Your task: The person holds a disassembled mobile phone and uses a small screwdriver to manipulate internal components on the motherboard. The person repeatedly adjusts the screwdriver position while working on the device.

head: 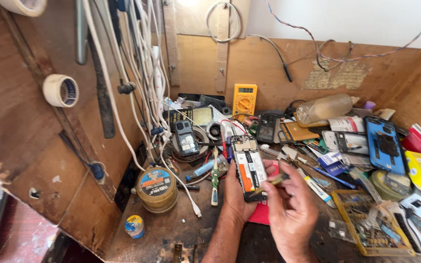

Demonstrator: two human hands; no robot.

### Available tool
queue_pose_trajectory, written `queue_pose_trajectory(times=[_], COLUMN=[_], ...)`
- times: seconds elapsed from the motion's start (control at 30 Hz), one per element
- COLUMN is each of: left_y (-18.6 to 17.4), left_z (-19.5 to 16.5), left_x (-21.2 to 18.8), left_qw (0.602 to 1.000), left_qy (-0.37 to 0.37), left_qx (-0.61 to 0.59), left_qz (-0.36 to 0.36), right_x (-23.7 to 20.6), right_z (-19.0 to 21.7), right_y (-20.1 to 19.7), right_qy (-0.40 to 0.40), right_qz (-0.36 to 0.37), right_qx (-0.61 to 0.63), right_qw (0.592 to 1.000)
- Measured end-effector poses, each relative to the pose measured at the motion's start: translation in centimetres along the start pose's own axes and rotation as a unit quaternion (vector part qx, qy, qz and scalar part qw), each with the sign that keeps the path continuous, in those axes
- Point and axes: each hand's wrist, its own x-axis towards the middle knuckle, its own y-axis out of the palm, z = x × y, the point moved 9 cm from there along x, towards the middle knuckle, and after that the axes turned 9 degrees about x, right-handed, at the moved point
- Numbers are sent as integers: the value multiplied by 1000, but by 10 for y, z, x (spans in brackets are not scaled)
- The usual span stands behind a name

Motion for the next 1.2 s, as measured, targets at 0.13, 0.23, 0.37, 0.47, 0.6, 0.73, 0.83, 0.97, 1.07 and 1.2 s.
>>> queue_pose_trajectory(times=[0.13,0.23,0.37,0.47,0.6,0.73,0.83,0.97,1.07,1.2], left_y=[1,4,3,4,0,0,1,2,4,3], left_z=[2,1,2,2,5,4,5,4,2,2], left_x=[-1,-3,-4,-2,0,1,-2,-3,-2,-3], left_qw=[1000,999,999,999,999,1000,999,1000,1000,1000], left_qy=[-21,-25,-31,-29,-24,-20,-26,-28,-21,-17], left_qx=[-17,-20,-21,-26,-20,-17,-23,-11,-16,-9], left_qz=[-6,-3,-1,23,20,17,9,2,9,10], right_x=[-2,-3,-4,-4,-5,-7,-8,-7,-7,-9], right_z=[1,2,2,4,8,13,12,7,7,8], right_y=[-6,-4,1,4,6,6,3,0,2,5], right_qy=[4,2,6,-9,-18,-46,-39,-23,-32,-44], right_qz=[-7,15,35,43,52,57,47,36,44,55], right_qx=[-22,-2,3,2,-25,-36,-33,-17,-32,-43], right_qw=[1000,1000,999,999,998,997,998,999,998,997])
